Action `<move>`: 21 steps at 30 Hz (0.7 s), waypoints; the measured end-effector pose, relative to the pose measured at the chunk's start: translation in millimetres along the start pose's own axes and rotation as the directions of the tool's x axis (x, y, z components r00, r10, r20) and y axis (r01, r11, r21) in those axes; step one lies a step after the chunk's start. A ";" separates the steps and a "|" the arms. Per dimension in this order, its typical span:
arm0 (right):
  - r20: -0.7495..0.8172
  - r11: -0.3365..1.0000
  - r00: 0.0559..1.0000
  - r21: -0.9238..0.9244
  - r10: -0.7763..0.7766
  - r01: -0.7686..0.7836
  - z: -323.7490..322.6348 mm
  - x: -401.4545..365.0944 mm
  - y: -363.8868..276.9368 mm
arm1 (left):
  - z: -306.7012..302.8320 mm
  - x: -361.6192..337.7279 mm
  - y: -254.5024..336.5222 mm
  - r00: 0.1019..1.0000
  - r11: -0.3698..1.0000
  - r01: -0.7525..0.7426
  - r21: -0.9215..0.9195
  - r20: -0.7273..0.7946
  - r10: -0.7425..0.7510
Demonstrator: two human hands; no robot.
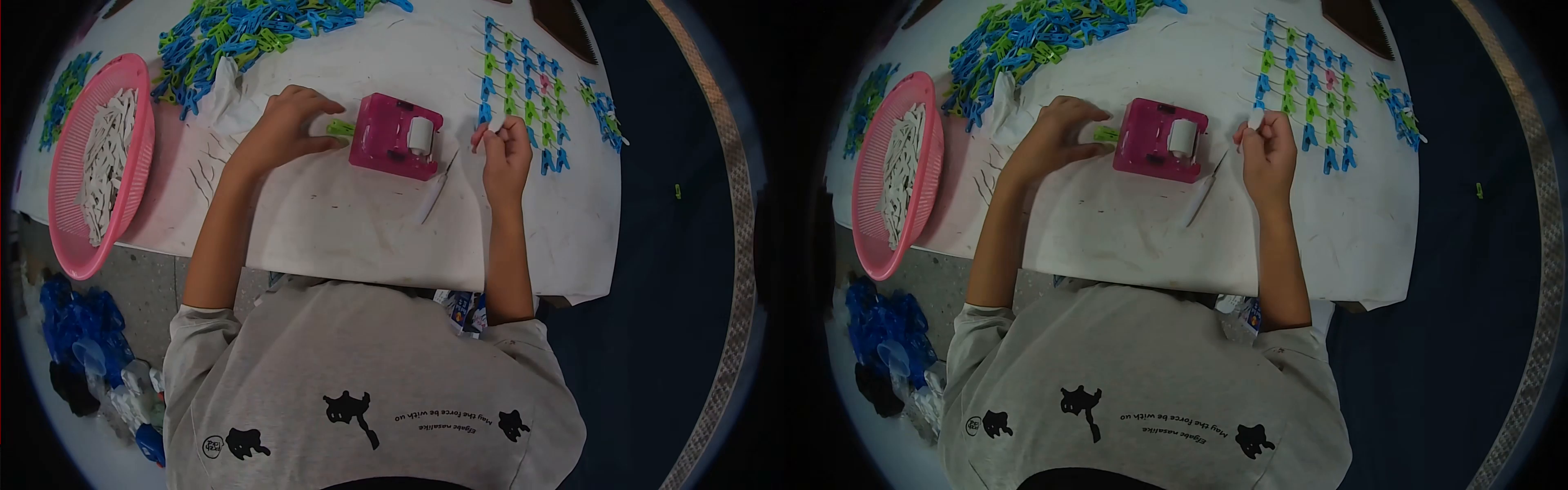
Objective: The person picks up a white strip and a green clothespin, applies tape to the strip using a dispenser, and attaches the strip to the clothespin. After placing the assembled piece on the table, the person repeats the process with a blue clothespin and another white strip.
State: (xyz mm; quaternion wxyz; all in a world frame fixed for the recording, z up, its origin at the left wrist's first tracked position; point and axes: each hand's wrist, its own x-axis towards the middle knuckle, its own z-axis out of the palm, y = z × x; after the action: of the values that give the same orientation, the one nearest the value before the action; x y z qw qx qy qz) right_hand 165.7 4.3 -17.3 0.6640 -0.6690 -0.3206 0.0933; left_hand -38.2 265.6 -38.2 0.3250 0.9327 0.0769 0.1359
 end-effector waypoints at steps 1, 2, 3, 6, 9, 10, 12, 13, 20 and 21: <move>0.044 0.995 0.998 -0.090 0.052 -0.048 -2.8 -0.5 -5.3 | 2.2 1.4 1.7 0.999 0.999 -0.011 0.040 -0.038 0.012; 0.080 0.979 0.991 -0.183 0.106 -0.090 -6.7 0.1 -8.6 | 4.8 4.3 3.5 0.997 0.997 -0.024 0.080 -0.077 0.030; 0.065 0.979 0.993 -0.185 0.099 -0.085 -11.0 0.9 -9.4 | 7.3 6.6 3.8 0.996 0.996 -0.040 0.080 -0.074 0.046; 0.287 0.914 0.957 -0.397 0.036 0.085 -21.4 -2.2 -5.4 | 11.0 7.1 0.6 0.997 0.995 -0.045 0.087 -0.055 0.050; 0.410 0.836 0.874 -0.549 0.262 0.007 -27.3 -11.2 -12.1 | 11.0 11.0 2.1 0.996 0.998 -0.062 0.034 -0.057 0.064; 0.379 0.834 0.887 -0.552 0.264 -0.012 -25.2 -11.5 -22.3 | 10.3 11.0 4.1 0.997 0.997 -0.043 0.056 -0.063 0.047; 0.387 0.658 0.795 -0.753 0.467 -0.019 -18.9 -9.3 -36.0 | 10.8 9.9 10.1 0.997 0.996 -0.034 0.081 -0.063 0.039; 0.371 0.659 0.804 -0.751 0.464 -0.033 -18.1 -11.4 -32.3 | 11.8 9.4 12.4 0.994 0.995 -0.035 0.089 -0.103 0.044; 0.432 0.543 0.706 -0.836 0.561 0.081 -8.2 5.3 -38.6 | 15.8 13.8 2.9 0.995 0.997 -0.048 0.064 -0.087 0.054; 0.432 0.533 0.682 -0.843 0.590 0.072 -6.7 7.3 -38.3 | 16.2 14.9 3.3 0.995 0.996 -0.055 0.066 -0.080 0.060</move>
State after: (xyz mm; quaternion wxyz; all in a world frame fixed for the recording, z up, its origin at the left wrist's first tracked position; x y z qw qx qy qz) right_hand 163.3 -0.5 21.9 0.0927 -0.8530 -0.4307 0.2800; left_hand -18.9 257.0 -45.3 0.2876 0.9381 0.0678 0.1809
